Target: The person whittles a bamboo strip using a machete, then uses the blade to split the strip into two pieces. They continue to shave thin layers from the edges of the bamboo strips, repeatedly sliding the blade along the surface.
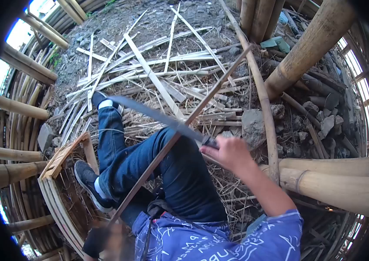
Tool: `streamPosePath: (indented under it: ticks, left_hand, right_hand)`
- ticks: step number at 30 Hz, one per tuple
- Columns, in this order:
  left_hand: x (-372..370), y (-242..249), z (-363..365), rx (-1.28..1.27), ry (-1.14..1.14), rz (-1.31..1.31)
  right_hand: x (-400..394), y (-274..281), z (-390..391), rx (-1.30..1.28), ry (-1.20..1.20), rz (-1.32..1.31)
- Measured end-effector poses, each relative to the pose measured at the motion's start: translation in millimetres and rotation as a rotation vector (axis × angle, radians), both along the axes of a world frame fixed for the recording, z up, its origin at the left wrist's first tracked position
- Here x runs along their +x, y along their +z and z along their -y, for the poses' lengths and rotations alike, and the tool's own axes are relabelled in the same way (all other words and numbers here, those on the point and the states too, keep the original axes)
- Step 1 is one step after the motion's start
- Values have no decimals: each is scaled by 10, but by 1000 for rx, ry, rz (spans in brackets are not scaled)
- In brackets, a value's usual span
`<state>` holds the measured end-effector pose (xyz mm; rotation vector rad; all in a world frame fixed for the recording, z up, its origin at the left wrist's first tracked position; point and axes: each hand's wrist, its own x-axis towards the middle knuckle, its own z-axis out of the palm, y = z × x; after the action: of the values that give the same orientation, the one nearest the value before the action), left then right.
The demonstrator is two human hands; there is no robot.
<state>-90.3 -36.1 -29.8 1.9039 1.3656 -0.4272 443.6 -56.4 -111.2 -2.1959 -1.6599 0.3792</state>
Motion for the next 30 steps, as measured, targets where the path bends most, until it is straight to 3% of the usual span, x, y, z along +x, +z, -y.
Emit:
streamPosePath:
  ticks: [2,3,5,9,11,12,15,16,19,20,24,27,30]
  left_hand:
    - [-169,-61,84,88,-64,-58]
    - [-157,-31,79,73,-72,-63]
    - [-2,76,71,12,-77,-54]
    - [50,129,36,72,-48,-21]
    - [72,142,40,36,-45,-20]
    - [115,133,32,36,-19,-52]
    - [61,139,11,60,14,-69]
    - [51,127,-19,65,3,-52]
    - [86,168,-23,18,48,-107]
    - [120,209,-24,14,48,-109]
    - [199,282,-84,14,121,-141]
    - [87,225,-65,20,101,-155]
    - [98,257,-89,41,90,-177]
  right_hand:
    - [-23,10,58,-44,107,-7]
    - [79,-46,28,-64,109,130]
    - [185,-52,-61,-66,-32,46]
    - [-7,-24,69,-100,-45,-9]
    - [166,-51,112,-91,-2,143]
    - [218,-5,61,-171,-138,58]
    - [43,43,55,-124,-179,-93]
    - [13,-31,125,-17,-102,-58]
    - [266,-126,72,-33,-32,54]
    - [382,-139,6,-128,-142,-21]
    - [422,-93,-22,-152,-201,-38]
    - [468,-122,116,-52,15,132]
    - [542,-81,-6,-150,-184,-10]
